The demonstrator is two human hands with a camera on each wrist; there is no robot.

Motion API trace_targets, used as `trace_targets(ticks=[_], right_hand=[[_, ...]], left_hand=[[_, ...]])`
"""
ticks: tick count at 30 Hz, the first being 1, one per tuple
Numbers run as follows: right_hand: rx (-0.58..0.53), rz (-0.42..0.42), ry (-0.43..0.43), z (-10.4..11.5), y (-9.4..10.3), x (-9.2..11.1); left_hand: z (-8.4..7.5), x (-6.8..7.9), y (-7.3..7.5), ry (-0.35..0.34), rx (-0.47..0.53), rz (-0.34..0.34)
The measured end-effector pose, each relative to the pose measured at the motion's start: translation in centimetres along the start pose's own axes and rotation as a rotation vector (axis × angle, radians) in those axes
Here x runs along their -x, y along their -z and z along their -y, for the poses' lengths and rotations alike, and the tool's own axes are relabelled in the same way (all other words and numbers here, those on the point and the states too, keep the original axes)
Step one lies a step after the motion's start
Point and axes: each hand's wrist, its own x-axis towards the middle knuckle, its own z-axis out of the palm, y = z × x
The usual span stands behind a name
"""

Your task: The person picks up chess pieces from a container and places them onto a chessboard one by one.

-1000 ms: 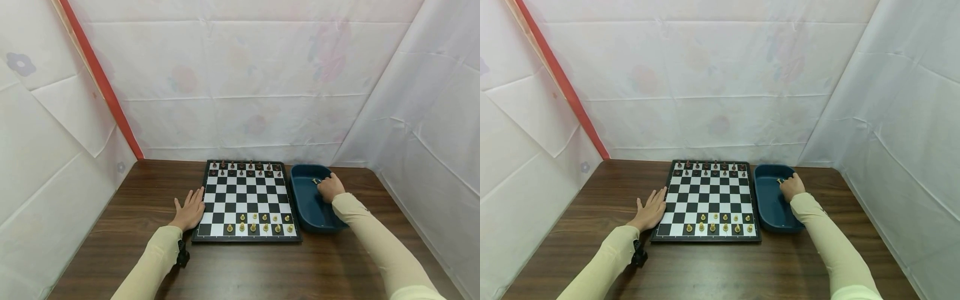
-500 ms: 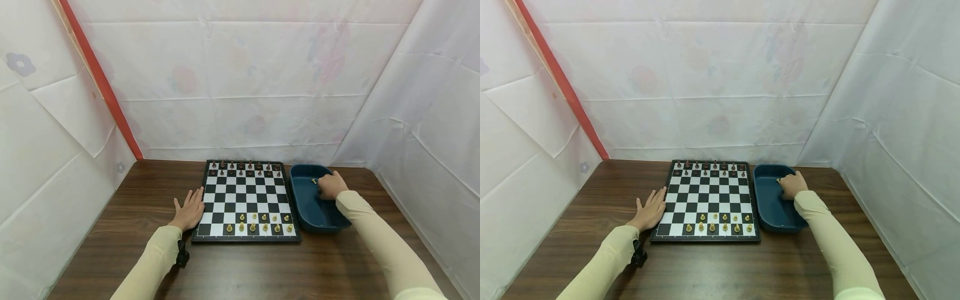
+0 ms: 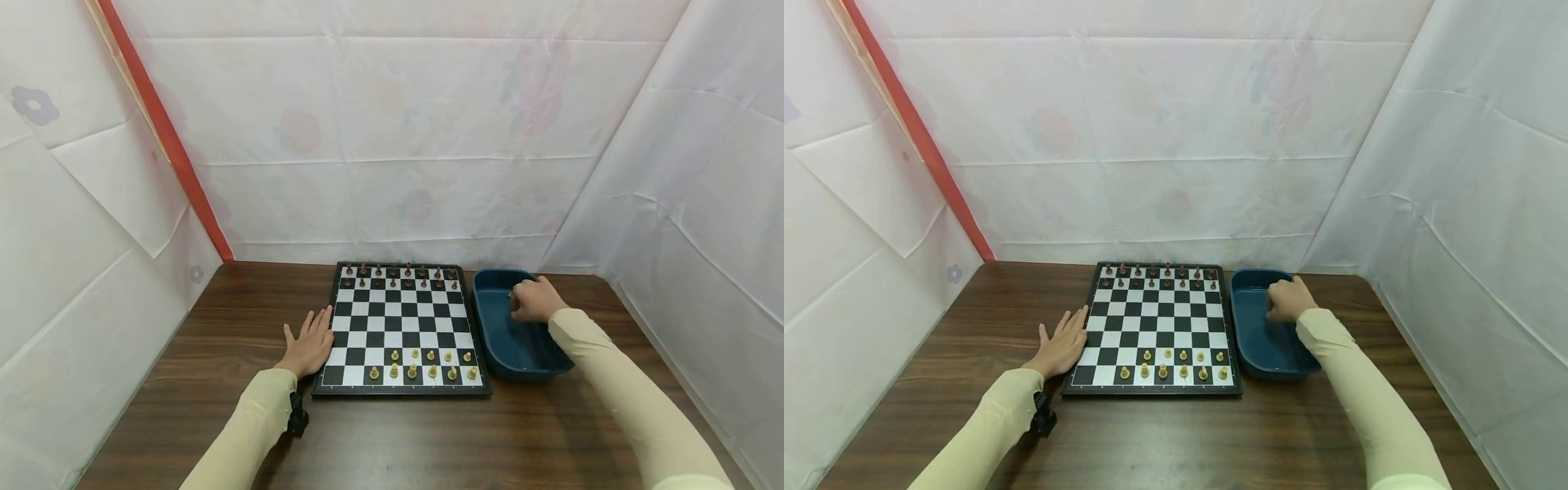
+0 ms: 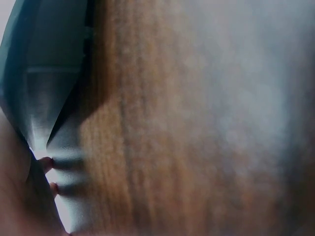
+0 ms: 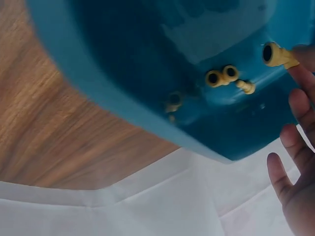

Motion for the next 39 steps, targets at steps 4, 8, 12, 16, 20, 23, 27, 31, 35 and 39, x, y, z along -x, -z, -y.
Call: trace_targets(ticks=[4, 8, 12, 16, 20, 23, 27, 31, 35, 39], right_hand=[[-0.009, -0.033, 0.024, 0.6, 0.5, -0.3], [-0.018, -0.066, 0.04, 1.4, 1.2, -0.7], [-0.026, -0.086, 0.058, 2.2, 1.9, -1.3], [-0.02, -0.092, 0.07, 3.2, 2.7, -1.9], [-0.012, -0.119, 0.09, 4.3, 3.5, -2.3], [-0.02, -0.148, 0.119, 5.2, 4.0, -2.7], [-0.034, -0.173, 0.152, 6.7, 4.7, -3.3], [-0.031, -0.181, 0.176, 8.2, 5.1, -3.9], [-0.014, -0.179, 0.207, 9.7, 5.2, -4.6], [-0.019, -0.184, 0.255, 11.3, 5.2, -5.3]], left_hand=[[0.0, -0.1, 0.0, 0.006, 0.001, 0.001], [0.0, -0.1, -0.1, 0.009, 0.004, 0.004], [0.0, -0.2, 0.0, 0.006, 0.007, 0.002], [0.0, -0.2, 0.0, 0.0, 0.006, 0.0], [0.0, -0.2, 0.1, 0.002, 0.003, 0.0], [0.0, -0.3, 0.1, 0.008, 0.001, -0.001], [0.0, -0.4, 0.1, 0.01, 0.004, -0.007], [0.0, -0.5, 0.1, 0.008, 0.0, -0.008], [-0.1, -0.5, 0.1, 0.012, -0.002, -0.003], [-0.1, -0.6, 0.1, 0.01, 0.001, -0.002]])
